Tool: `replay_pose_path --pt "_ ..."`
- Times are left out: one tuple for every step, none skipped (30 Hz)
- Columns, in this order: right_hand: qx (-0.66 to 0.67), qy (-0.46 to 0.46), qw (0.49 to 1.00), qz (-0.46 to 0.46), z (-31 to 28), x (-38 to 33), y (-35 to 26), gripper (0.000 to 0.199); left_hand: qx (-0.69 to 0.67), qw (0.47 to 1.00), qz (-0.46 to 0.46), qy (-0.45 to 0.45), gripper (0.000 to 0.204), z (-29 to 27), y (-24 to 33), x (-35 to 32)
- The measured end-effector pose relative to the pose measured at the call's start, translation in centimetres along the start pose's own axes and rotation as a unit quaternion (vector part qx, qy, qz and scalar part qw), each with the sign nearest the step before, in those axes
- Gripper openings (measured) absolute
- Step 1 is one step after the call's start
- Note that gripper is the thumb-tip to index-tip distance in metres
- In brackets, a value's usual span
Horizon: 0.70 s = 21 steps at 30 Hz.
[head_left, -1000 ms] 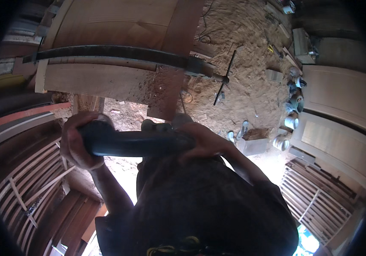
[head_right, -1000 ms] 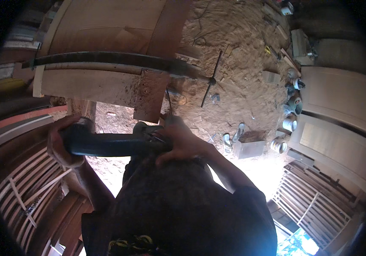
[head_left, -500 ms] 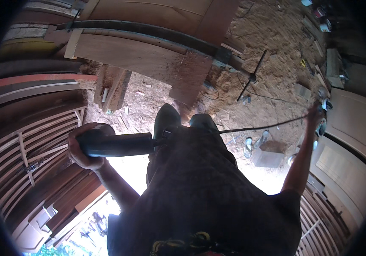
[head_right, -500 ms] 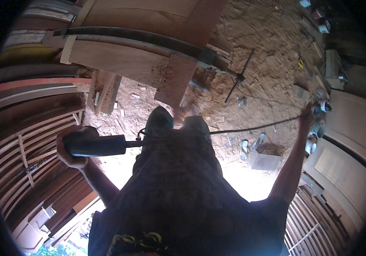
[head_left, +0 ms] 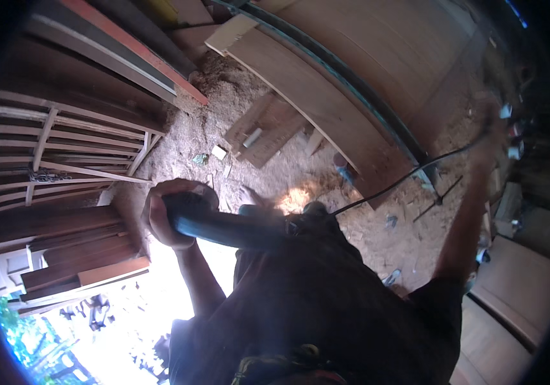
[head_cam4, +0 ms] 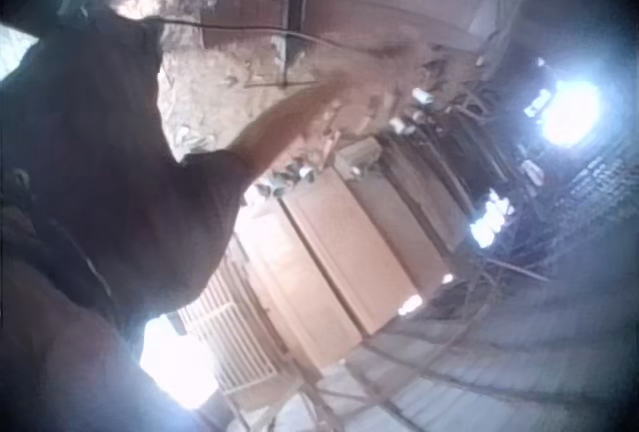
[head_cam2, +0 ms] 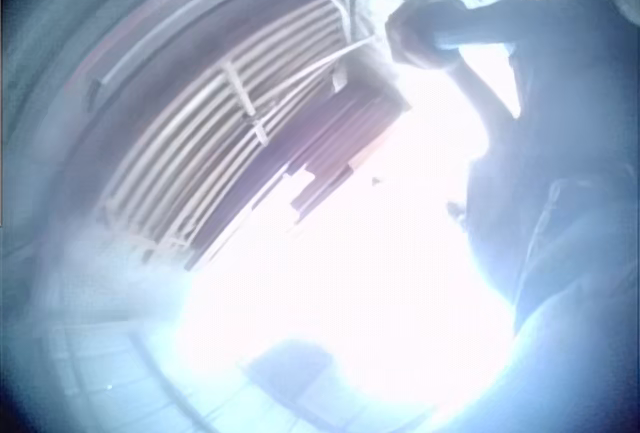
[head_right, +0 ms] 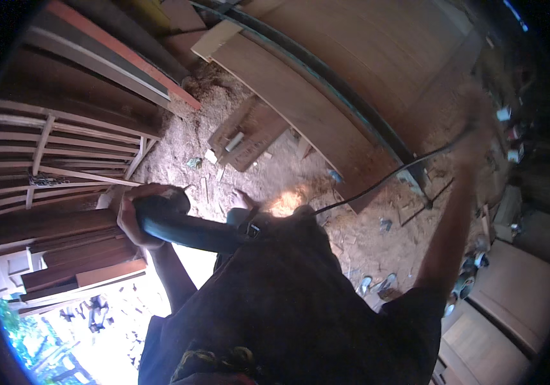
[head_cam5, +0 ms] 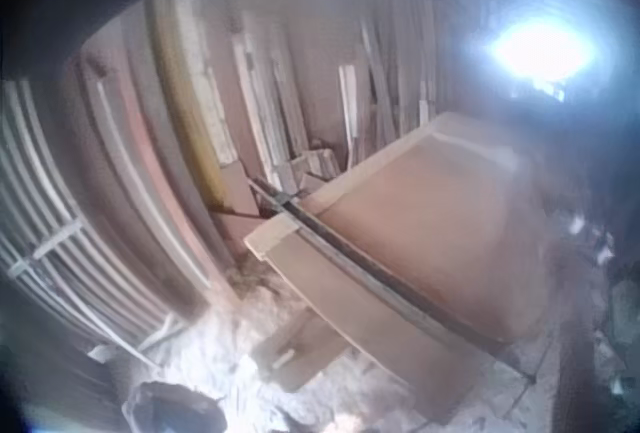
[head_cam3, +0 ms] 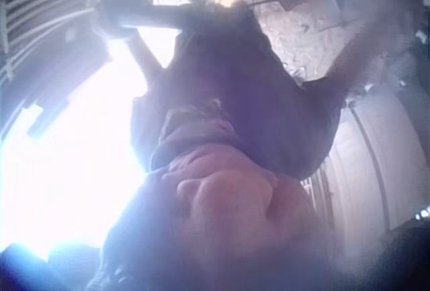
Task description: The person uses a corded drill to make holes in a large curved wooden panel. They position the panel, drill multiple holes along its edge, and reposition the panel to continue drilling.
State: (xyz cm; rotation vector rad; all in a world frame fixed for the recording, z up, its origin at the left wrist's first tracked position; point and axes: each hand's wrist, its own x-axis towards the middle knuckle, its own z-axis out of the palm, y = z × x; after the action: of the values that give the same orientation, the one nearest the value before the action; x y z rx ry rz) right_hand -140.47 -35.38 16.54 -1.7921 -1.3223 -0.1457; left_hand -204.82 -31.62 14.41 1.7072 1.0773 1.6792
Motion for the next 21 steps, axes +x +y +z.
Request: replay_pose_path --pt "-0.013 -0.085 0.996 0.012 3.7 -0.7 -1.2 0.035 -0.010 1.000 0.014 0.015 0.057 -1.3 -1.3 0.6" --pt "-0.031 -0.168 0.985 0.024 7.2 -1.6 -2.2 0.036 -0.020 0.999 0.023 0.024 0.056 -2.5 -2.6 1.0" --pt "-0.073 -0.245 0.963 0.085 10.9 -3.3 -5.5 0.037 -0.008 0.999 0.017 0.027 0.056 -4.3 -3.4 1.1" --pt "-0.115 -0.318 0.930 0.147 13.7 -5.0 -8.5 0.038 0.002 1.000 0.011 0.028 0.056 -6.0 -4.2 1.2" --pt "-0.068 -0.323 0.936 0.120 15.5 -7.0 -7.9 0.042 0.017 0.999 0.004 0.028 0.056 -7.5 -5.0 1.9" --pt "-0.016 -0.323 0.941 0.096 17.7 -9.5 -6.9 0.045 0.034 0.999 0.001 0.022 0.056 -9.0 -5.7 2.9" --pt "-0.009 -0.328 0.937 0.117 19.7 -11.5 -7.0 0.045 0.054 0.998 -0.002 0.014 0.056 -10.6 -6.3 4.0" --pt "-0.004 -0.331 0.933 0.140 21.2 -13.4 -7.3 0.045 0.072 0.997 -0.006 0.004 0.056 -12.0 -6.8 5.0" --pt "0.001 -0.333 0.929 0.163 22.3 -14.9 -7.9 0.045 0.061 0.998 -0.007 -0.006 0.056 -12.8 -7.2 6.3" --pt "0.013 -0.329 0.927 0.178 23.3 -16.1 -9.3 0.043 0.049 0.999 -0.008 -0.016 0.056 -13.4 -7.4 7.7" --pt "0.024 -0.323 0.926 0.194 24.2 -17.5 -10.7 0.042 0.006 1.000 -0.006 -0.026 0.055 -13.4 -7.6 9.1" --pt "0.039 -0.318 0.924 0.207 25.3 -18.6 -12.3 0.041 -0.018 0.999 -0.012 -0.039 0.055 -13.3 -7.8 10.3" --pt "0.024 -0.315 0.925 0.211 25.9 -19.5 -13.5 0.040 -0.046 0.997 -0.018 -0.052 0.054 -12.9 -8.3 11.5" --pt "0.008 -0.310 0.926 0.216 26.1 -20.4 -14.7 0.039 -0.060 0.995 -0.032 -0.069 0.053 -12.6 -9.0 12.6" --pt "-0.006 -0.307 0.926 0.221 26.6 -21.2 -16.0 0.038 -0.071 0.993 -0.046 -0.087 0.053 -12.0 -9.8 13.7" --pt "0.009 -0.284 0.936 0.208 27.1 -21.1 -18.5 0.036 -0.104 0.988 -0.032 -0.111 0.049 -11.4 -10.5 14.9" --pt "0.049 -0.297 0.926 0.229 27.9 -20.2 -20.8 0.036 -0.133 0.981 -0.051 -0.135 0.045 -10.9 -10.9 15.9" --pt "0.086 -0.307 0.914 0.252 28.4 -19.4 -22.8 0.035 -0.125 0.979 -0.036 -0.157 0.043 -10.3 -11.7 16.9" --pt "0.122 -0.313 0.900 0.276 29.1 -18.8 -24.5 0.035 -0.120 0.976 -0.020 -0.182 0.040 -9.5 -12.8 18.0" --pt "0.211 -0.319 0.878 0.288 30.4 -18.1 -25.9 0.035 -0.127 0.969 0.004 -0.213 0.036 -8.7 -13.8 19.3" --pt "0.254 -0.353 0.848 0.303 31.8 -16.9 -27.8 0.036 -0.142 0.963 0.019 -0.228 0.035 -7.8 -14.8 20.3"
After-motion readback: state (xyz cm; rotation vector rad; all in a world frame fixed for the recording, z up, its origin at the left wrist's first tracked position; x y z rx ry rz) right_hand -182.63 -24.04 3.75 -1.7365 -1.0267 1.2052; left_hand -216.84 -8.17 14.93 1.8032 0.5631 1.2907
